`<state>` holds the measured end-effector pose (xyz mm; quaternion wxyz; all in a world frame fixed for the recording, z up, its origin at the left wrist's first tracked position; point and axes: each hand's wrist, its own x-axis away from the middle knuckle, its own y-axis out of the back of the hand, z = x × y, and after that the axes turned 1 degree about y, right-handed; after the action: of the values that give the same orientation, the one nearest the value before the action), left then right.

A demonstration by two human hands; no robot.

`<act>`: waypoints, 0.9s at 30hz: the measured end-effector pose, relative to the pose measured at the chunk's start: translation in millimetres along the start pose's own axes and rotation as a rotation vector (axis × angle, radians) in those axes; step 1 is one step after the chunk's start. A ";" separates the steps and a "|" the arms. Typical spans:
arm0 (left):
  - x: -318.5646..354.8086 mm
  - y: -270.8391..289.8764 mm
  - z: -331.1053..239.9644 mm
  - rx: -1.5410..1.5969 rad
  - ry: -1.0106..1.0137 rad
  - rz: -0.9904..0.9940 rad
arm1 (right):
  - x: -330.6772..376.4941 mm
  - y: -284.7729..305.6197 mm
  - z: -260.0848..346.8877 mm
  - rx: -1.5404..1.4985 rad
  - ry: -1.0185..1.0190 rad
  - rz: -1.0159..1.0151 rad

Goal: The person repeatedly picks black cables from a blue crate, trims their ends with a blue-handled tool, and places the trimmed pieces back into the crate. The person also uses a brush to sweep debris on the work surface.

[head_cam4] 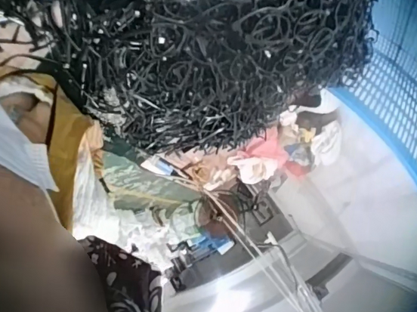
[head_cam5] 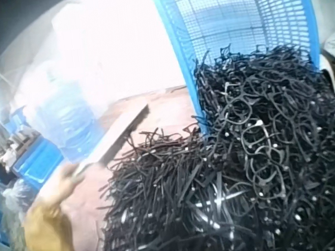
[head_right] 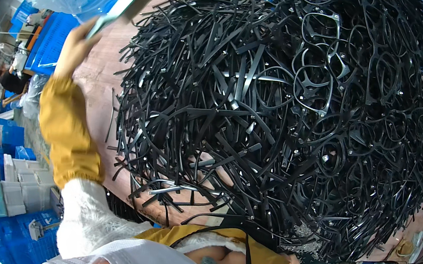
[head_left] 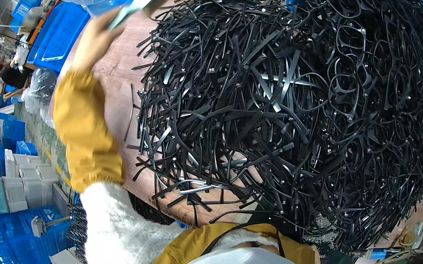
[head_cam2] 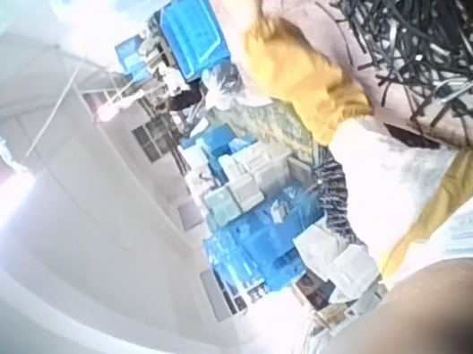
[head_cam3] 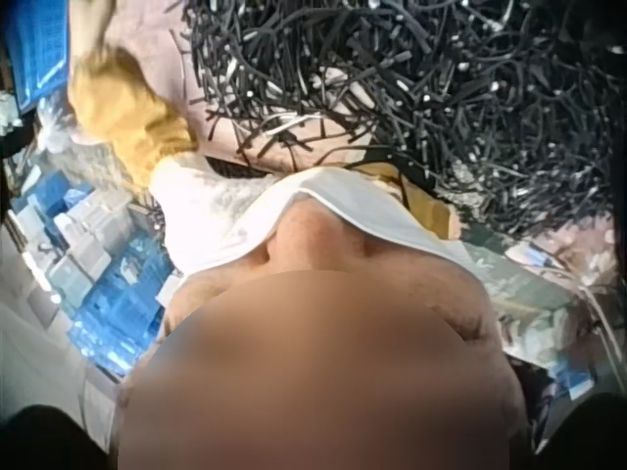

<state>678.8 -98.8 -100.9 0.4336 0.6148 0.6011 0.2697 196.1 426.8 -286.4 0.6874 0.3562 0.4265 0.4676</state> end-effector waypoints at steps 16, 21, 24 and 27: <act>143.5 43.3 57.2 0.308 0.555 -0.090 | 17.9 17.7 -14.0 -0.017 -0.009 0.029; 173.0 21.6 120.2 -0.020 0.676 -0.158 | 14.4 22.2 -10.1 0.009 0.003 0.030; 115.8 -0.3 110.4 -0.977 0.371 -0.068 | 15.2 25.8 -6.6 0.044 0.000 0.051; 7.9 -48.7 84.8 -0.241 -0.078 -0.200 | 21.6 30.3 -4.8 0.115 -0.022 0.091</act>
<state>727.6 -113.5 -184.7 0.5520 0.5053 0.6053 0.2714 185.8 457.0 -266.7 0.6486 0.4193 0.4285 0.4688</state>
